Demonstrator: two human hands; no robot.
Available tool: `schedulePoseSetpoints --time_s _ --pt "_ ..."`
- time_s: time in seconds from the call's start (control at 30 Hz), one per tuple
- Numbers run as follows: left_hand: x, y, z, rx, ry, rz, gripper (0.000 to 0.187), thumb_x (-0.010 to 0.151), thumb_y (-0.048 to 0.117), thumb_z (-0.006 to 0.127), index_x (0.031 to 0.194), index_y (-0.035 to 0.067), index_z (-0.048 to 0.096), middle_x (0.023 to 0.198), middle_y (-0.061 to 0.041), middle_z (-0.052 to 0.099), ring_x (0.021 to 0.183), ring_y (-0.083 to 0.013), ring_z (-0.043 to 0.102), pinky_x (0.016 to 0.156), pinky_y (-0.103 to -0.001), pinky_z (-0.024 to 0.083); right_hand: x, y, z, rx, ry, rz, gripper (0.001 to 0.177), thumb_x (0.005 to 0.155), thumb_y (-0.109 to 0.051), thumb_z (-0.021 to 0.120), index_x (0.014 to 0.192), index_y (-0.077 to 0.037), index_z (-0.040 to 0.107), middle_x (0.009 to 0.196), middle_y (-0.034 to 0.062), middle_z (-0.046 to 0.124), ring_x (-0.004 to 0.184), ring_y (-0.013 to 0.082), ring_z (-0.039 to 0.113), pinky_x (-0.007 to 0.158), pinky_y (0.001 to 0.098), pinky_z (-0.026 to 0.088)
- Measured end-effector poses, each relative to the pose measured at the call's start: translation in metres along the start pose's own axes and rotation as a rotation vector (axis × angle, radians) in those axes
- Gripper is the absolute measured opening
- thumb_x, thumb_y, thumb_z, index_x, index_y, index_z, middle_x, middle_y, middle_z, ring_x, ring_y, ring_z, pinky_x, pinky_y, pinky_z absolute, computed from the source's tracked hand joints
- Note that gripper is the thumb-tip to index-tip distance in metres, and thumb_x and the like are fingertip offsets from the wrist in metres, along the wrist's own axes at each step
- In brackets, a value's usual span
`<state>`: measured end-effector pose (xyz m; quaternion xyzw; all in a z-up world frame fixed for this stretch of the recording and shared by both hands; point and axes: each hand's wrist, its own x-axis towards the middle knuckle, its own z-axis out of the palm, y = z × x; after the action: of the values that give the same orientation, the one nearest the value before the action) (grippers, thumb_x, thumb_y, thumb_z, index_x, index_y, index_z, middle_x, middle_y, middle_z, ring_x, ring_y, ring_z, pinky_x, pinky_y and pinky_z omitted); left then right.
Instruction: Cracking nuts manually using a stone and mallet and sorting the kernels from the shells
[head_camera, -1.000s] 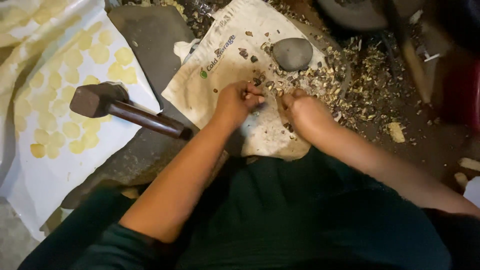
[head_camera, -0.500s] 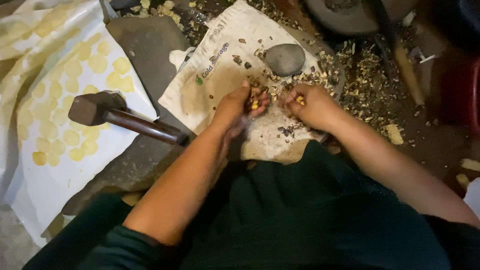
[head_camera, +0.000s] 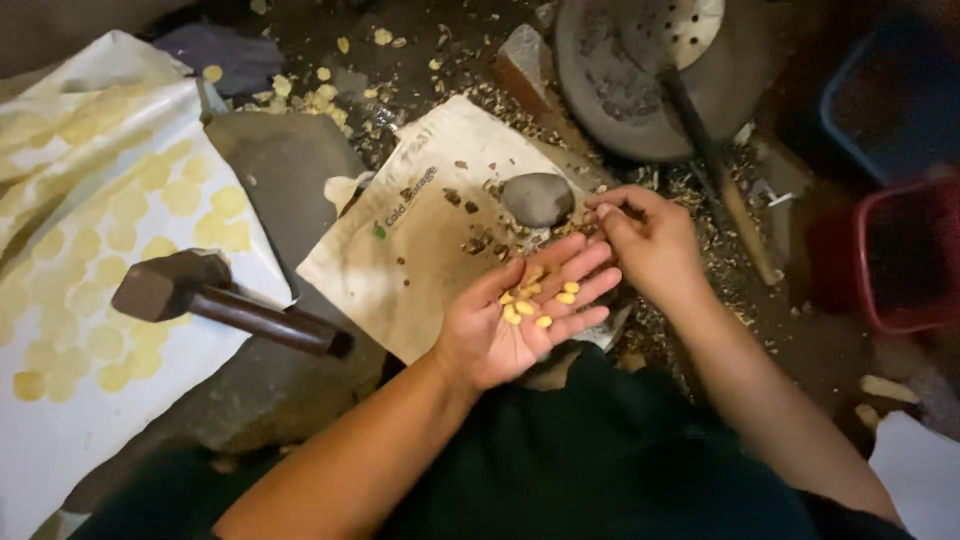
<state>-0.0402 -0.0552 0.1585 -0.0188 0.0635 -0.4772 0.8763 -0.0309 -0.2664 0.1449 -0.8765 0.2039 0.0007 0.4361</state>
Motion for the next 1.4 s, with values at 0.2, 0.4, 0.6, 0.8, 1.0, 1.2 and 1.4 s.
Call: schedulePoseSetpoints --time_s 0.2,0.4,0.6,0.8,1.0,1.2,1.4 --pt "0.005 0.007 -0.017 -0.071 0.033 0.070 0.057 0.110 0.034 0.042 0.158 0.004 0.041 0.164 -0.019 0.037 0.152 -0.0357 0.036 0.126 -0.052 0.032 -0.010 -0.015 -0.023 0.322 -0.035 -0.418 0.008 0.096 -0.006 0.076 0.103 -0.004 0.077 0.091 0.0115 0.071 0.087 0.0227 0.070 0.082 0.0326 0.054" --pt "0.007 0.018 -0.106 -0.008 0.204 0.031 0.045 0.107 0.038 0.053 0.132 0.003 0.067 0.131 -0.019 0.070 0.126 -0.0329 0.066 0.114 -0.050 0.050 -0.019 -0.021 0.013 0.158 -0.287 -0.705 0.021 0.091 -0.006 0.075 0.111 0.001 0.077 0.098 0.0233 0.065 0.094 0.0402 0.063 0.084 0.0498 0.052" --pt "0.013 0.015 -0.120 0.089 0.297 -0.027 0.055 0.112 0.048 0.040 0.127 0.002 0.064 0.116 -0.023 0.071 0.127 -0.0374 0.063 0.118 -0.054 0.043 -0.024 -0.039 0.012 -0.152 -0.341 -0.806 0.008 0.092 -0.014 0.074 0.097 -0.008 0.073 0.100 0.0129 0.067 0.088 0.0381 0.070 0.074 0.0480 0.057" --pt "0.002 0.019 -0.077 0.115 0.405 -0.047 0.049 0.110 0.041 0.047 0.121 -0.005 0.064 0.107 -0.016 0.069 0.117 -0.0348 0.069 0.114 -0.049 0.050 -0.017 -0.008 0.031 0.068 -0.432 -0.575 0.002 0.090 -0.003 0.074 0.092 -0.003 0.074 0.101 0.0155 0.067 0.097 0.0374 0.069 0.086 0.0481 0.055" --pt "0.012 0.014 -0.157 0.268 0.647 0.020 0.041 0.107 0.035 0.049 0.120 0.000 0.064 0.099 -0.014 0.071 0.089 -0.0231 0.075 0.078 -0.030 0.067 -0.016 0.012 0.026 0.324 -0.337 -0.190 0.019 0.092 -0.002 0.075 0.107 0.003 0.064 0.109 0.0196 0.072 0.100 0.0262 0.072 0.088 0.0365 0.059" --pt "-0.009 0.048 -0.078 0.629 0.684 -0.251 0.038 0.100 0.051 0.056 0.106 0.014 0.064 0.069 0.004 0.053 0.051 -0.0047 0.046 0.038 -0.019 0.025 -0.009 0.027 0.014 -0.272 -0.396 -0.654 0.024 0.096 -0.011 0.070 0.118 -0.001 0.072 0.116 0.0175 0.068 0.112 0.0330 0.063 0.103 0.0377 0.047" --pt "-0.111 0.216 0.147 1.479 0.930 -0.132 0.027 0.104 0.022 0.059 0.121 0.008 0.075 0.105 -0.005 0.070 0.065 -0.0078 0.059 0.049 -0.014 0.048 -0.016 -0.089 -0.019 -0.676 -0.635 -0.412 0.033 0.092 -0.028 0.069 0.122 -0.018 0.076 0.137 0.0061 0.067 0.114 0.0286 0.071 0.093 0.0412 0.055"
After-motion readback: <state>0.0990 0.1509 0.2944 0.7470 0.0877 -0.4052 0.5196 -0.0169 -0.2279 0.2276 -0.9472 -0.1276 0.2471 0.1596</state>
